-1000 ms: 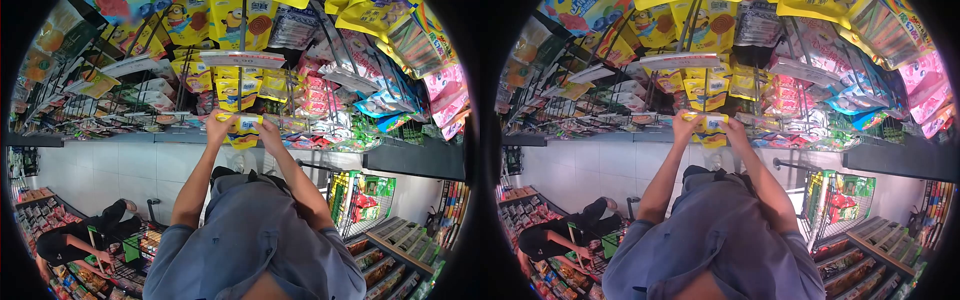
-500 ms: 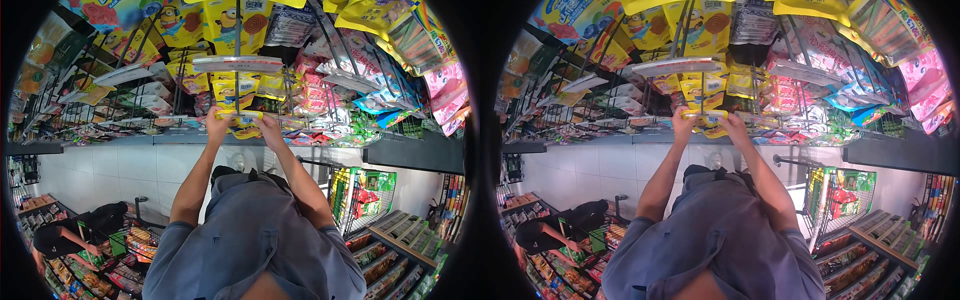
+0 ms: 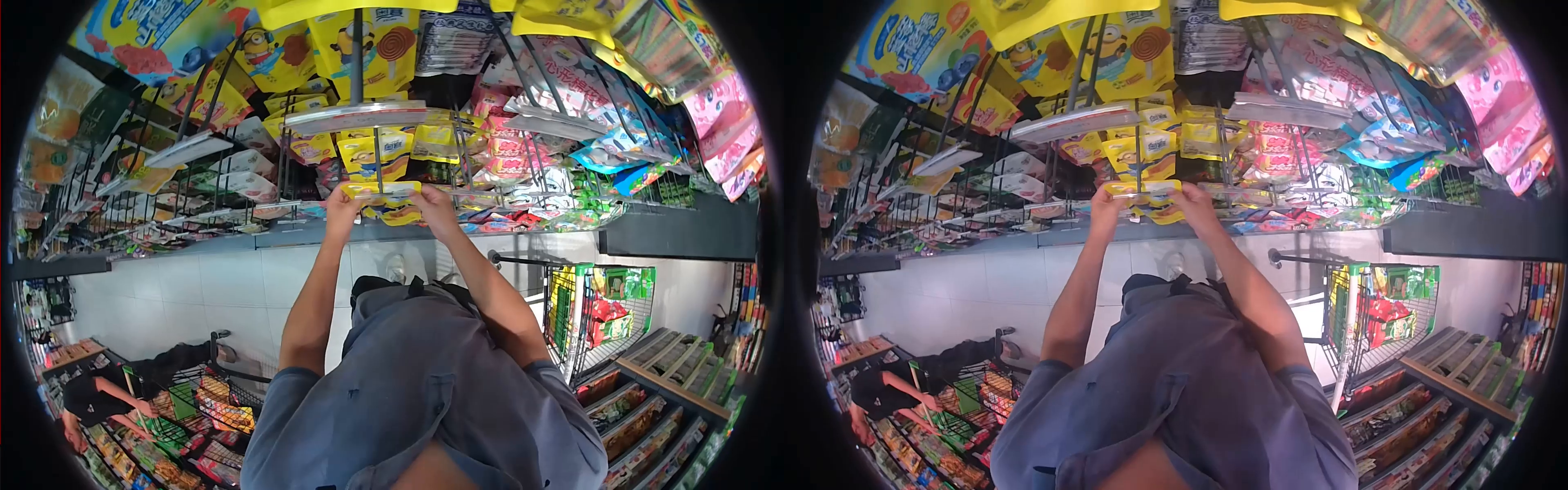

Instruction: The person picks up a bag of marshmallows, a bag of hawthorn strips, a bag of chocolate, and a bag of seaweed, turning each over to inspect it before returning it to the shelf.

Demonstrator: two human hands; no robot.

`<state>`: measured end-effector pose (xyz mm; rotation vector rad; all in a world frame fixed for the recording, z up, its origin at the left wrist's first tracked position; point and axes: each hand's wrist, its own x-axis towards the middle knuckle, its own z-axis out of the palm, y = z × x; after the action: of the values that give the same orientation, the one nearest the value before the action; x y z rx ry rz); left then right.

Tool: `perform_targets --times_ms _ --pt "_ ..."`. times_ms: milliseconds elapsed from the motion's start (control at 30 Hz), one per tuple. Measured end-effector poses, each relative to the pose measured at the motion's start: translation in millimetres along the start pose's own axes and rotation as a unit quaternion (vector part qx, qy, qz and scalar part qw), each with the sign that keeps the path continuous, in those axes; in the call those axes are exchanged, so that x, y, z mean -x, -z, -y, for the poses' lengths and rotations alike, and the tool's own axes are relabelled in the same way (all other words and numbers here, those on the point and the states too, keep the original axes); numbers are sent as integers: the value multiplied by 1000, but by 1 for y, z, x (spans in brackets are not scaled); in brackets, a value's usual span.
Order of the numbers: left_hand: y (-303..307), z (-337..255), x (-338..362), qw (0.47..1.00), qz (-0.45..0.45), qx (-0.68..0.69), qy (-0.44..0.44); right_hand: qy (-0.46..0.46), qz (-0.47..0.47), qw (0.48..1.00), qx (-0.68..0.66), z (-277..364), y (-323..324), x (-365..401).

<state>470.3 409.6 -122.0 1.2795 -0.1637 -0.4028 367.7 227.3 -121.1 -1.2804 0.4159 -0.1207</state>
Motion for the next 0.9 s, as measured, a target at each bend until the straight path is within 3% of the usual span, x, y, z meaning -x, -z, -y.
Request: perform_targets --times_ms 67,100,167,300,367,467,667,733,800,900 --pt "7 5 -6 998 -9 -32 52 -91 -33 995 20 -1 0 -3" --pt "6 3 -8 998 -2 -34 52 -87 -39 995 16 -8 2 -7" --pt "3 -2 -12 998 -17 -18 56 22 -42 991 128 -31 9 -17" --pt "14 7 -34 997 -20 -53 50 118 -73 981 137 -36 0 -23" --pt "11 6 -42 998 -23 -47 41 30 -54 975 213 -12 -11 -15" --pt "11 9 -55 998 -27 -57 22 70 -30 978 194 -42 -10 -37" --pt "19 17 -64 998 -26 -58 1 -1 -45 981 188 2 -19 -14" --pt "27 30 -64 998 -25 -53 -21 73 -30 968 237 -45 -8 -28" --pt "34 39 -55 999 -18 -21 -30 47 -26 967 247 -19 -4 3" --pt "29 41 -17 985 -117 -121 -41 16 -43 946 322 -58 20 20"
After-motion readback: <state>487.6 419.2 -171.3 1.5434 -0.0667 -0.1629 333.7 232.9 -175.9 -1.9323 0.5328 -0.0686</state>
